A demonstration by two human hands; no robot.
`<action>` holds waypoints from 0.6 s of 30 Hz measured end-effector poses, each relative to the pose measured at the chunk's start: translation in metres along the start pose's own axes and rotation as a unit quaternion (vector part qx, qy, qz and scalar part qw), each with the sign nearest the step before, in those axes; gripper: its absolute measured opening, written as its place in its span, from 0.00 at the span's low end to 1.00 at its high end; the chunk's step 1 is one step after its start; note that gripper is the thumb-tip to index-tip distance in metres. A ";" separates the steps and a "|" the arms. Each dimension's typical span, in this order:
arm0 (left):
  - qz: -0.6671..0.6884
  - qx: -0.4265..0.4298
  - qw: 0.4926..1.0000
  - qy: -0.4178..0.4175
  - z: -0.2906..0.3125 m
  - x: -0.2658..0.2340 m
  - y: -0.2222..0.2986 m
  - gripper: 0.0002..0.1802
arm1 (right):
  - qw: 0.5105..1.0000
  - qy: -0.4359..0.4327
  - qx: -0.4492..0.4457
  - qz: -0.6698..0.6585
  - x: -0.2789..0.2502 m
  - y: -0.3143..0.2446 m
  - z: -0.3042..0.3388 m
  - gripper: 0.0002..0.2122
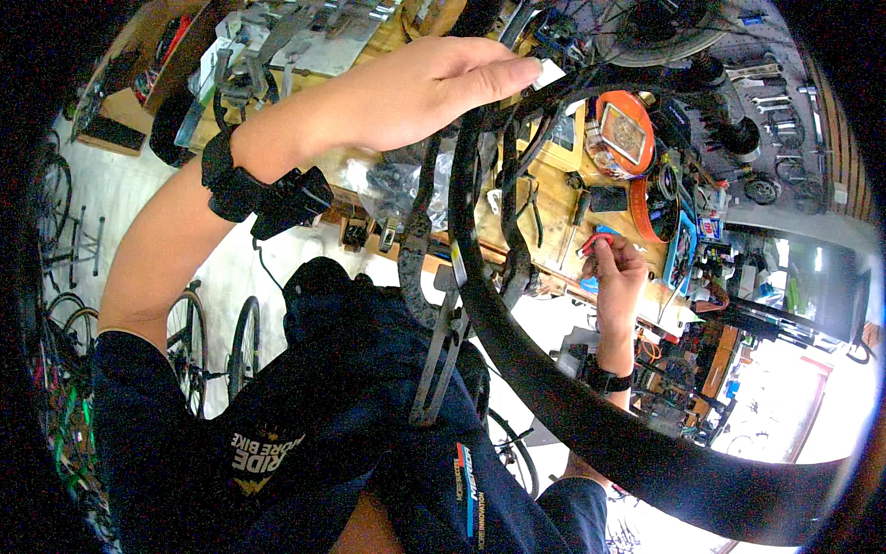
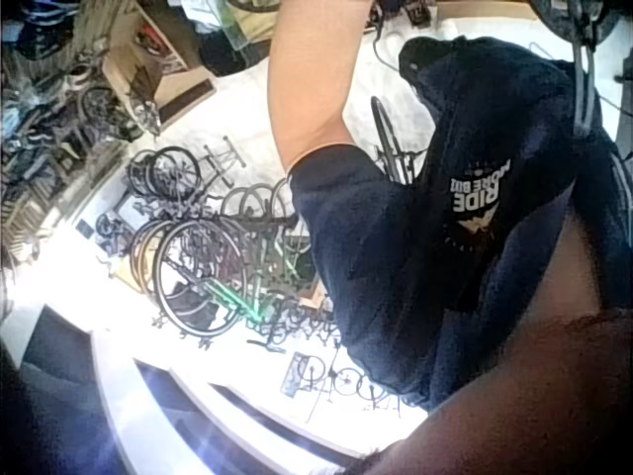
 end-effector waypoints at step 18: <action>0.089 0.060 0.994 0.003 -0.018 0.021 -0.024 0.44 | 1.000 -0.002 -0.002 -0.008 -0.001 0.011 -0.001 0.04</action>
Point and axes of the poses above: each hand's wrist, its own z-axis away from the middle knuckle, its own x-axis out of the palm, y = z × x, the point moved 3 cm from there along -z, towards the middle knuckle
